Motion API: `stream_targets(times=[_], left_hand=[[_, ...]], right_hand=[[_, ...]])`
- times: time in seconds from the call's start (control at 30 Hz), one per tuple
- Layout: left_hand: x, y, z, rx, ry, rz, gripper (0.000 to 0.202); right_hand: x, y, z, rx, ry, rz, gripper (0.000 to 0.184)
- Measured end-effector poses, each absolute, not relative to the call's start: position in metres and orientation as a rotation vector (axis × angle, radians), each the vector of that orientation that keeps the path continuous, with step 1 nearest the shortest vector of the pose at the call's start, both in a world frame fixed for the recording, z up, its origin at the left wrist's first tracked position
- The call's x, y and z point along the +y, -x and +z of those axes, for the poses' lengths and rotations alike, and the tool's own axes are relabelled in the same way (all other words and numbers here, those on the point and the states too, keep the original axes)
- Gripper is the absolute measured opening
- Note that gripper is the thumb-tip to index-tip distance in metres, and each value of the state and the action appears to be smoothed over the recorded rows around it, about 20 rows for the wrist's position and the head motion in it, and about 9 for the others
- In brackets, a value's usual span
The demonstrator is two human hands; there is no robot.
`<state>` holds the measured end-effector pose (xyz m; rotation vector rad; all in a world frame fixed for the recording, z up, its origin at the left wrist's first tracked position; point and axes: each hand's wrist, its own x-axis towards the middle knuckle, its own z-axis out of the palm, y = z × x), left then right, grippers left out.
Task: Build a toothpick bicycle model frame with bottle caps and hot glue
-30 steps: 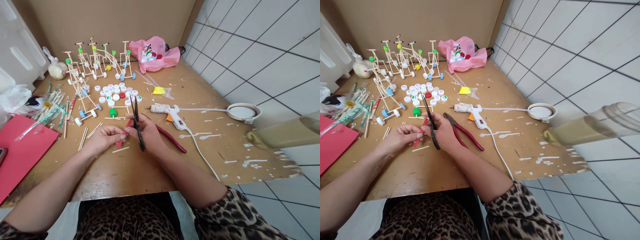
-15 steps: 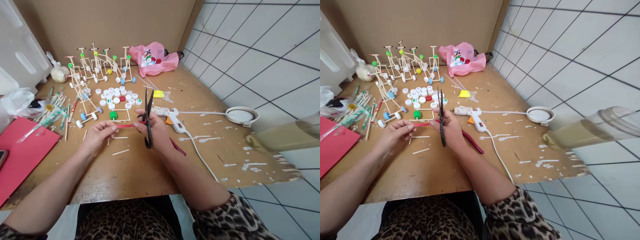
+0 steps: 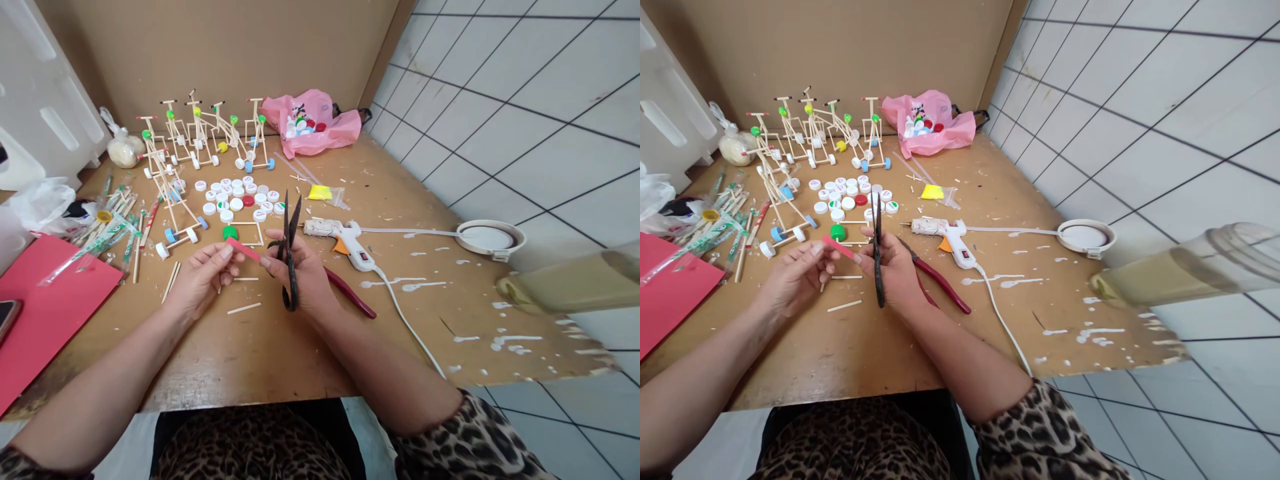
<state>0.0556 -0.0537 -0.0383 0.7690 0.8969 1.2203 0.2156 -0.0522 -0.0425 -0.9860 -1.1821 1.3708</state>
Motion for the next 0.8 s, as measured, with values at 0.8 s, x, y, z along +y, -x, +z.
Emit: stream_targets(times=[0.8], left_hand=[[-0.056,-0.051,-0.035,1.067,-0.955,1.002,0.024]], right_hand=[[-0.049,-0.224,-0.035,-1.149,0.961,1.287,0.045]])
